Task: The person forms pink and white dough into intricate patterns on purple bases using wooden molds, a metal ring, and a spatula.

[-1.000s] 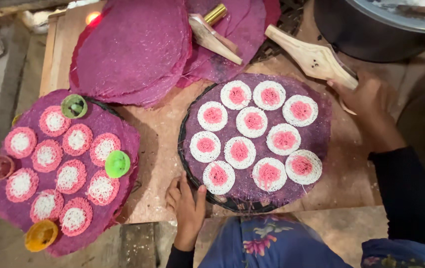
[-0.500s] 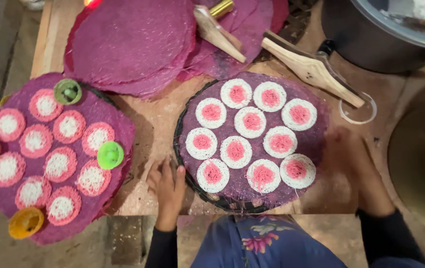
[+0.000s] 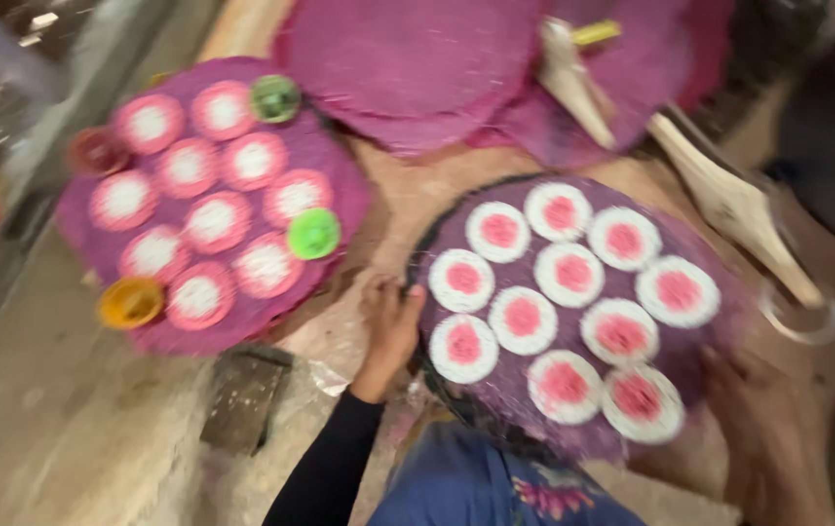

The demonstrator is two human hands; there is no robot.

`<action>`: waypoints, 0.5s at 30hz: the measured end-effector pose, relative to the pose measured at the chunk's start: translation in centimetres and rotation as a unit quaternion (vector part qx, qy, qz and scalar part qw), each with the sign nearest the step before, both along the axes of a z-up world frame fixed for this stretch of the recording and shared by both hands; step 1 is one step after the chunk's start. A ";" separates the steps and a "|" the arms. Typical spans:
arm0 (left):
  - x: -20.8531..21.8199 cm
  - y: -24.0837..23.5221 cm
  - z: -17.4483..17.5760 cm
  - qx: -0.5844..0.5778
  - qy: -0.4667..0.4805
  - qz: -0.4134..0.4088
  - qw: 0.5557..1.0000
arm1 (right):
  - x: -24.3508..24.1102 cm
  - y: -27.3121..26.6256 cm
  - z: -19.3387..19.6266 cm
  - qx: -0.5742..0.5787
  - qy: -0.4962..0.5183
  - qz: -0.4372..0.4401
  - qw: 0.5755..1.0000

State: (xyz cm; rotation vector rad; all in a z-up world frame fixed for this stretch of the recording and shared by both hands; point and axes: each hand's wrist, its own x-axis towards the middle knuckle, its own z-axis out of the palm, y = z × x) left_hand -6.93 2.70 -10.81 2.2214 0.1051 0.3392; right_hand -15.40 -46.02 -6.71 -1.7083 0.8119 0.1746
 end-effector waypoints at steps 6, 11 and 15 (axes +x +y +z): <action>-2.7 -0.2 5.8 -0.064 -0.044 0.005 0.997 | 2.2 -2.6 -1.3 -0.091 -0.022 -0.003 0.996; -4.1 2.5 12.1 -0.107 -0.076 -0.018 0.991 | 9.0 1.5 2.7 -0.107 -0.101 0.042 0.988; -2.2 8.8 13.9 -0.095 -0.136 0.039 0.985 | 16.2 8.9 6.4 -0.088 -0.180 0.126 0.971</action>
